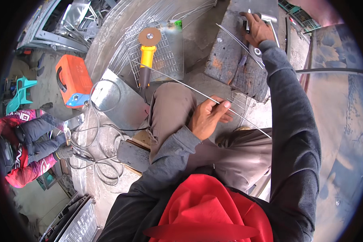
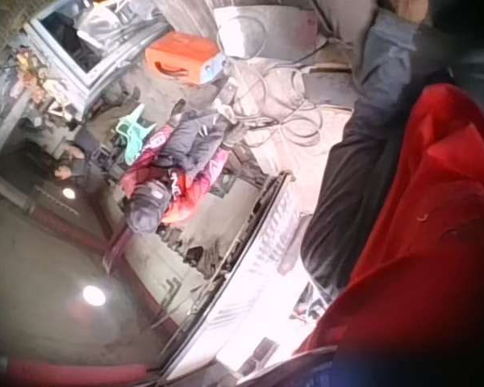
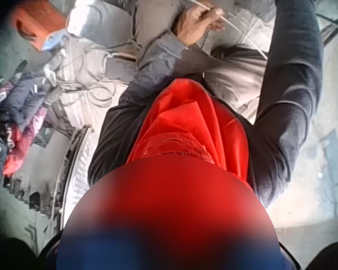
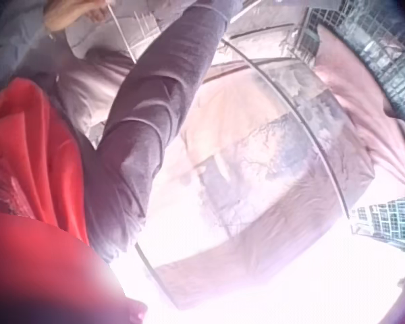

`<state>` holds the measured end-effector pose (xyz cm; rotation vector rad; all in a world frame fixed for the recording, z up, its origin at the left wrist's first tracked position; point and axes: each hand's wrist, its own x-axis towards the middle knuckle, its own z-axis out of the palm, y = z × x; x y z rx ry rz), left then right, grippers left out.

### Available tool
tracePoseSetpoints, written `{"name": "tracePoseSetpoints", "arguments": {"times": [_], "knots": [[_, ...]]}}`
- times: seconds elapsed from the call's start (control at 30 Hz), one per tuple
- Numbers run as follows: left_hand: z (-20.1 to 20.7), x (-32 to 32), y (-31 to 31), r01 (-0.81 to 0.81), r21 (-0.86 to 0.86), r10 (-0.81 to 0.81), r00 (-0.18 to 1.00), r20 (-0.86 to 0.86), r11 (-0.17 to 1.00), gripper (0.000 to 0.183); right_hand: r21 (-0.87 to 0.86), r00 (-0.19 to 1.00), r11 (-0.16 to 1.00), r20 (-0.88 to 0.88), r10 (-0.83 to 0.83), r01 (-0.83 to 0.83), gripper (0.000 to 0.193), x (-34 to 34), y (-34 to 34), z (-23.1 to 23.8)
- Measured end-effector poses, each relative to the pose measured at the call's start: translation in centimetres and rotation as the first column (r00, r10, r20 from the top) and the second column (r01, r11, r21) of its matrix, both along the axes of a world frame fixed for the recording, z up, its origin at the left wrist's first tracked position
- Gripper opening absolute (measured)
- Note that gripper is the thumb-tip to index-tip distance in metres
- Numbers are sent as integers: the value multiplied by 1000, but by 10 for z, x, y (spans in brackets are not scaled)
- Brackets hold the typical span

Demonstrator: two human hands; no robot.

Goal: The recorder is measuring, marking, and cutting thin metal rods using a tape measure, marker, and angle grinder while sitting on the floor of a workshop.

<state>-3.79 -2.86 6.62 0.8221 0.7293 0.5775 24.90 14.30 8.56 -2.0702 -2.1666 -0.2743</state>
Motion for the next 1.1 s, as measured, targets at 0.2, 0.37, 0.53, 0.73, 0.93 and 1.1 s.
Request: {"name": "tracePoseSetpoints", "arguments": {"times": [0.2, 0.37, 0.53, 0.73, 0.93, 1.1], "knots": [[-1, -4, 7, -16, -19, 16, 1000, -4, 1000, 30, 170, 994, 982, 89, 65, -79, 42, -4, -1, -13], [-1, -4, 7, -8, 21, 9, 999, -36, 1000, 29, 108, 990, 990, -104, 99, -88, 28, -43, -72, 4], [-1, 5, -1, -10, 87, 15, 999, -48, 996, 29, -102, 945, 992, -325, 43, -80, 37, -45, -110, -13], [-5, 4, -5, 11, 129, 0, 996, -89, 992, 35, 161, 813, 976, -543, 211, -146, 46, -65, -141, 10], [-6, -3, -7, 8, 92, -5, 999, -41, 996, 43, 166, 672, 985, -724, 157, -51, 30, -124, -226, 67], [-5, -1, -6, 52, 52, -51, 998, -25, 997, 50, 182, 672, 983, -729, 130, 7, 25, -139, -259, 53]]}}
